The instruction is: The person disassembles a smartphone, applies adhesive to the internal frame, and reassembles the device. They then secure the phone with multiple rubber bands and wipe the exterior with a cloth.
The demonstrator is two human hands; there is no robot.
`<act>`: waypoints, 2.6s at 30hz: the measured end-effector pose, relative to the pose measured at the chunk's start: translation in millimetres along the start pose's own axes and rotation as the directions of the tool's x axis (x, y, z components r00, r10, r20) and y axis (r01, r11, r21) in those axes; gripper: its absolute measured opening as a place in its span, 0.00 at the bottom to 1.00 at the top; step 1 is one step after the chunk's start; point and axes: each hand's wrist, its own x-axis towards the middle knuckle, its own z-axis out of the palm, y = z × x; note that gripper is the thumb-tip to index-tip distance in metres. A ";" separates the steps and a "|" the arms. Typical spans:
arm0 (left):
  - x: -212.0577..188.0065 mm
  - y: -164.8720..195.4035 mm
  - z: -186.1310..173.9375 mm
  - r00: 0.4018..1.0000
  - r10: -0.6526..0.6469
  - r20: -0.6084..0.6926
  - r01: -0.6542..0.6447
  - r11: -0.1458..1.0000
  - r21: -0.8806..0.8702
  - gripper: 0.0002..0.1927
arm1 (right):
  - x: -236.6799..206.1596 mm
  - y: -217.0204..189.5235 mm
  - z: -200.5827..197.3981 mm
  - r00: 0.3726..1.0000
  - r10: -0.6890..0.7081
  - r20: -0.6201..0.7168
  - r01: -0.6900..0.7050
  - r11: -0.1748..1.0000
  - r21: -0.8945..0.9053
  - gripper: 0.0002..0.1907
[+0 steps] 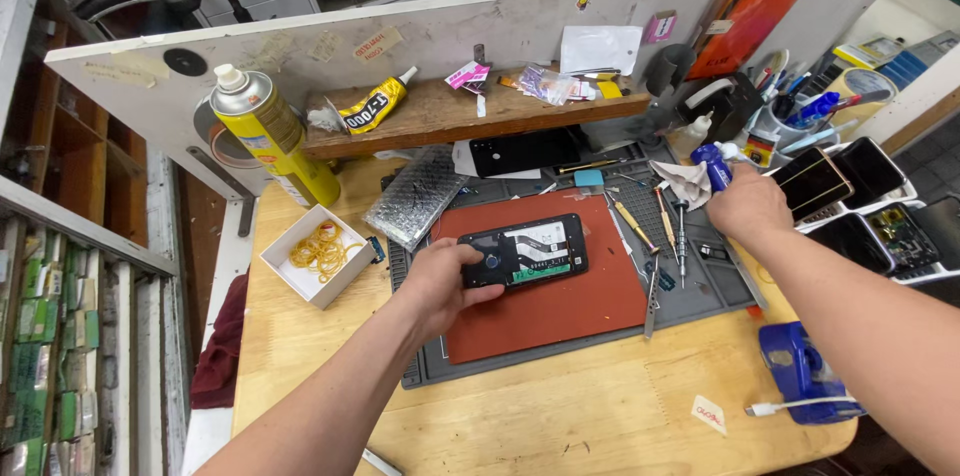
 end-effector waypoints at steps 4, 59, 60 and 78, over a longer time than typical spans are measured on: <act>-5.3 -1.5 11.9 0.995 -0.007 -0.101 0.002 0.999 -0.042 0.12 | -0.4 -12.8 -15.9 0.995 -0.017 0.102 0.023 0.998 -0.055 0.35; -0.4 -17.3 -25.7 0.997 0.073 0.011 -0.071 0.987 -0.146 0.10 | -241.1 -162.8 -73.8 0.545 -0.445 0.711 -0.190 0.760 0.622 0.33; -1.0 -17.4 -25.3 0.997 0.077 0.016 -0.074 0.986 -0.148 0.10 | -243.1 -165.4 -74.4 0.551 -0.456 0.699 -0.153 0.768 0.622 0.33; 5.2 -21.9 -32.5 0.992 0.104 0.068 -0.091 0.981 -0.169 0.08 | -263.4 -188.5 -75.2 0.531 -0.506 0.680 0.075 0.827 0.557 0.33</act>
